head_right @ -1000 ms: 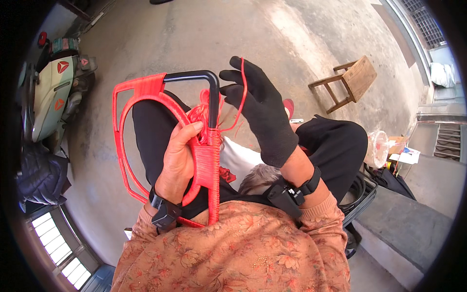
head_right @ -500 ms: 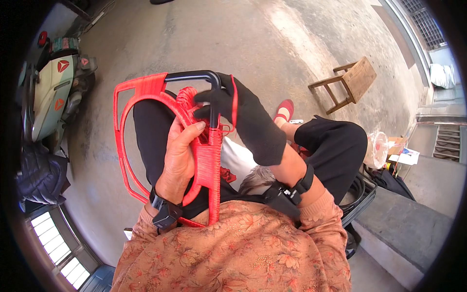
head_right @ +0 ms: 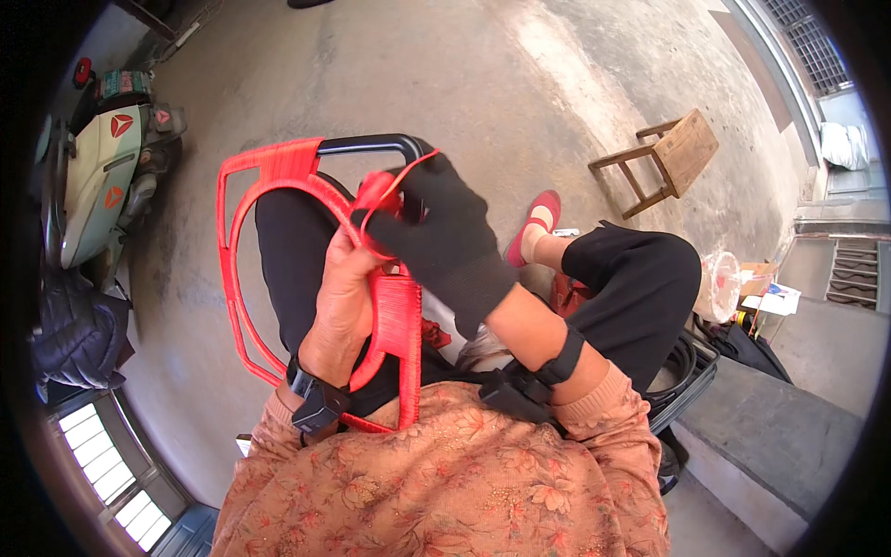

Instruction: Weaving a red cord around a chair frame to create the seat or backrest.

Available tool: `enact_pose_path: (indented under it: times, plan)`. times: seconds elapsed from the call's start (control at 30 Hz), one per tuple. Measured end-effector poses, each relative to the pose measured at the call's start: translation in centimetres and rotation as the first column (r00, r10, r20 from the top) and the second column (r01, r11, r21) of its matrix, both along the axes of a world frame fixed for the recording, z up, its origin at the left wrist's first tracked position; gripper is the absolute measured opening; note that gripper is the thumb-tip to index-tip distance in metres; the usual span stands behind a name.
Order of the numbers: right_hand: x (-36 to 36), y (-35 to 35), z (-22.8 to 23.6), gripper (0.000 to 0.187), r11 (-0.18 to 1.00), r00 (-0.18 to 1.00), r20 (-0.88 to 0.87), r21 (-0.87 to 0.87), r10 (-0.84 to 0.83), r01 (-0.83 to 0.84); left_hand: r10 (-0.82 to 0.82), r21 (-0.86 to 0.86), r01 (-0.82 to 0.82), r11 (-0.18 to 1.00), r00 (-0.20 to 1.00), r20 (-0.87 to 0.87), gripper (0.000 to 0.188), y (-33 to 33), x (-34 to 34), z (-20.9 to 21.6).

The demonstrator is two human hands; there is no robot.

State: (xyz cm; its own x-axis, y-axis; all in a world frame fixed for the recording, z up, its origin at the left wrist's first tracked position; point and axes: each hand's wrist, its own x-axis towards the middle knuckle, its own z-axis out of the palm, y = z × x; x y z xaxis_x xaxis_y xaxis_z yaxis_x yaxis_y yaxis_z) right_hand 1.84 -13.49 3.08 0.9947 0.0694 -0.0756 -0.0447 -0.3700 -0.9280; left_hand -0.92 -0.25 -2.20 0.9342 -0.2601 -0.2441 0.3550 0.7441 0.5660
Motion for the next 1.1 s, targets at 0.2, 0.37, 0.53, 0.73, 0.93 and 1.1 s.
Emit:
enact_pose_path:
  times: [0.2,0.37,0.53,0.73,0.93,1.1]
  plan:
    - [-1.8,-6.5,2.5,0.036,0.963,0.994,-0.111,0.268,-0.010,0.040,0.136,0.031,-0.134,0.990,0.986,-0.095,0.028,0.3,0.1,-0.3]
    - [-2.8,-14.3,1.4,0.041,0.909,0.949,-0.243,-0.317,0.199,-0.272,-0.024,0.025,0.029,0.999,0.983,-0.184,0.022,0.5,-0.4,0.4]
    - [-8.7,-18.0,-0.5,0.031,0.568,0.753,0.654,-0.647,0.070,0.508,-0.083,0.188,0.109,0.976,0.987,-0.139,0.016,0.3,-0.7,1.2]
    - [-7.2,-18.2,-0.4,0.035,0.975,0.974,0.033,0.033,-0.223,0.222,-0.092,0.186,0.111,0.976,0.990,-0.105,0.017,-0.1,-0.3,1.2]
    - [-3.5,-7.9,-2.0,0.041,0.931,0.986,-0.164,0.358,-0.013,0.072,-0.067,0.293,0.071,0.953,0.997,-0.024,0.025,-0.5,-0.4,1.4]
    - [-3.1,-4.7,-3.0,0.033,0.815,0.894,-0.380,0.579,0.237,0.030,-0.043,0.340,0.024,0.940,0.998,0.050,0.036,-0.3,-0.3,1.5]
